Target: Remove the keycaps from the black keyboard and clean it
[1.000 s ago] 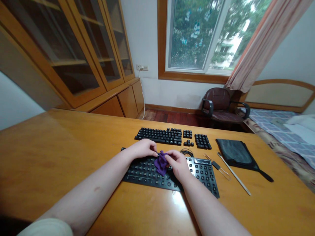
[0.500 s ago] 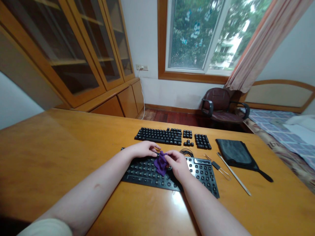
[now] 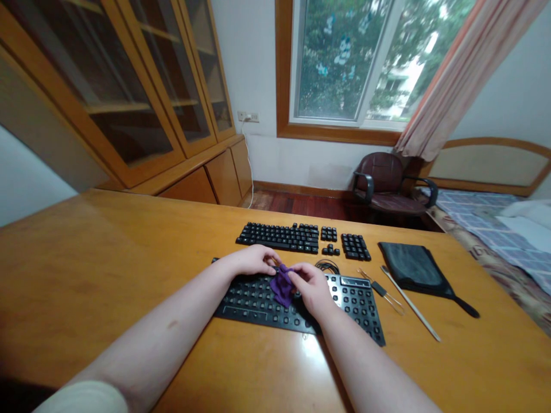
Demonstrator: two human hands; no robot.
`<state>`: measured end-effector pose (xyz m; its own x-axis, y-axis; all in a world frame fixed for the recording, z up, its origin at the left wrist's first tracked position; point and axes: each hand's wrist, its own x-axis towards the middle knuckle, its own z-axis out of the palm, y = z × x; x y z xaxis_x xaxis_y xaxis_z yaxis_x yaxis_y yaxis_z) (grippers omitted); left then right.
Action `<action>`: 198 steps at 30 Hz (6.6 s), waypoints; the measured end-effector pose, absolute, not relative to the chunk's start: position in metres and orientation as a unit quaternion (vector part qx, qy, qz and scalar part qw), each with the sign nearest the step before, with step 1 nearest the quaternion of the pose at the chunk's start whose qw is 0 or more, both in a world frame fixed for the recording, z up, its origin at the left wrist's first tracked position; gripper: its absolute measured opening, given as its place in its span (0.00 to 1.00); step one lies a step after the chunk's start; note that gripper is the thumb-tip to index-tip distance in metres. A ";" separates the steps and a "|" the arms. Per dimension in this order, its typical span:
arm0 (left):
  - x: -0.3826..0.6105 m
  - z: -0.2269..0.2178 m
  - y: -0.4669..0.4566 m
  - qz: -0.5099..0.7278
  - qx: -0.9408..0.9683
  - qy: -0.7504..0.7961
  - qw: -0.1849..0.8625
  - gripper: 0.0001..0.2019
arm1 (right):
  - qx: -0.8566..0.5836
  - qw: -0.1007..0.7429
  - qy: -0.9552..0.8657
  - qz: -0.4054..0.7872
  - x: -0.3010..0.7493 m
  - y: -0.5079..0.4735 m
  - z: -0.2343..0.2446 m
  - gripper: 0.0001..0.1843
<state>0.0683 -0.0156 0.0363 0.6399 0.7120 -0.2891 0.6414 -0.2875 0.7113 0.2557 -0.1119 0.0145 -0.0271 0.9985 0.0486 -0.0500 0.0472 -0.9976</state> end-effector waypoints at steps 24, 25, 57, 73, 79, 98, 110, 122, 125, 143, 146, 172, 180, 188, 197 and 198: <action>0.153 0.047 0.093 0.109 0.807 0.567 0.122 0.10 | -0.456 0.523 -0.503 0.516 0.255 -0.113 0.014 0.10; 0.157 0.046 0.095 0.106 0.808 0.567 0.122 0.10 | -0.455 0.524 -0.503 0.515 0.255 -0.113 0.014 0.10; 0.088 0.049 -0.102 0.341 0.797 0.403 0.296 0.10 | -0.447 0.585 -0.444 0.511 0.258 -0.109 0.013 0.14; 0.088 0.023 -0.088 0.423 0.711 0.377 0.415 0.10 | -0.447 0.550 -0.476 0.521 0.257 -0.110 0.015 0.17; 0.088 0.024 -0.090 0.429 0.718 0.388 0.388 0.10 | -0.454 0.545 -0.475 0.521 0.255 -0.112 0.017 0.17; 0.089 0.022 -0.090 0.445 0.670 0.453 0.384 0.03 | -0.413 0.509 -0.552 0.515 0.263 -0.106 0.014 0.14; 0.090 0.026 -0.091 0.419 0.679 0.472 0.374 0.02 | -0.431 0.543 -0.510 0.510 0.260 -0.106 0.012 0.08; 0.090 0.027 -0.093 0.425 0.688 0.455 0.372 0.02 | -0.436 0.534 -0.539 0.485 0.261 -0.106 0.012 0.09; 0.089 0.025 -0.093 0.428 0.697 0.455 0.352 0.03 | -0.440 0.551 -0.498 0.505 0.259 -0.106 0.014 0.11; 0.088 0.027 -0.092 0.449 0.731 0.363 0.363 0.11 | -0.436 0.557 -0.476 0.523 0.259 -0.106 0.012 0.15; 0.088 0.024 -0.090 0.450 0.715 0.368 0.388 0.12 | -0.439 0.550 -0.478 0.526 0.259 -0.106 0.013 0.14; 0.094 0.020 -0.089 0.471 0.592 0.425 0.497 0.04 | -0.444 0.548 -0.548 0.450 0.259 -0.109 0.015 0.11; 0.095 0.026 -0.091 0.447 0.587 0.436 0.514 0.04 | -0.446 0.546 -0.574 0.416 0.259 -0.109 0.018 0.04; 0.097 0.026 -0.091 0.449 0.575 0.434 0.528 0.04 | -0.445 0.547 -0.552 0.445 0.259 -0.108 0.014 0.07; 0.095 0.024 -0.091 0.438 0.593 0.428 0.523 0.05 | -0.440 0.526 -0.569 0.453 0.262 -0.107 0.017 0.08; 0.095 0.024 -0.091 0.437 0.590 0.427 0.528 0.05 | -0.444 0.529 -0.560 0.457 0.262 -0.107 0.017 0.09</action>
<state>0.0950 -0.0907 0.0239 0.2524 0.9655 0.0645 0.0426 -0.0776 0.9961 0.2616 -0.1073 0.0166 -0.0458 0.9811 0.1877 0.0134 0.1885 -0.9820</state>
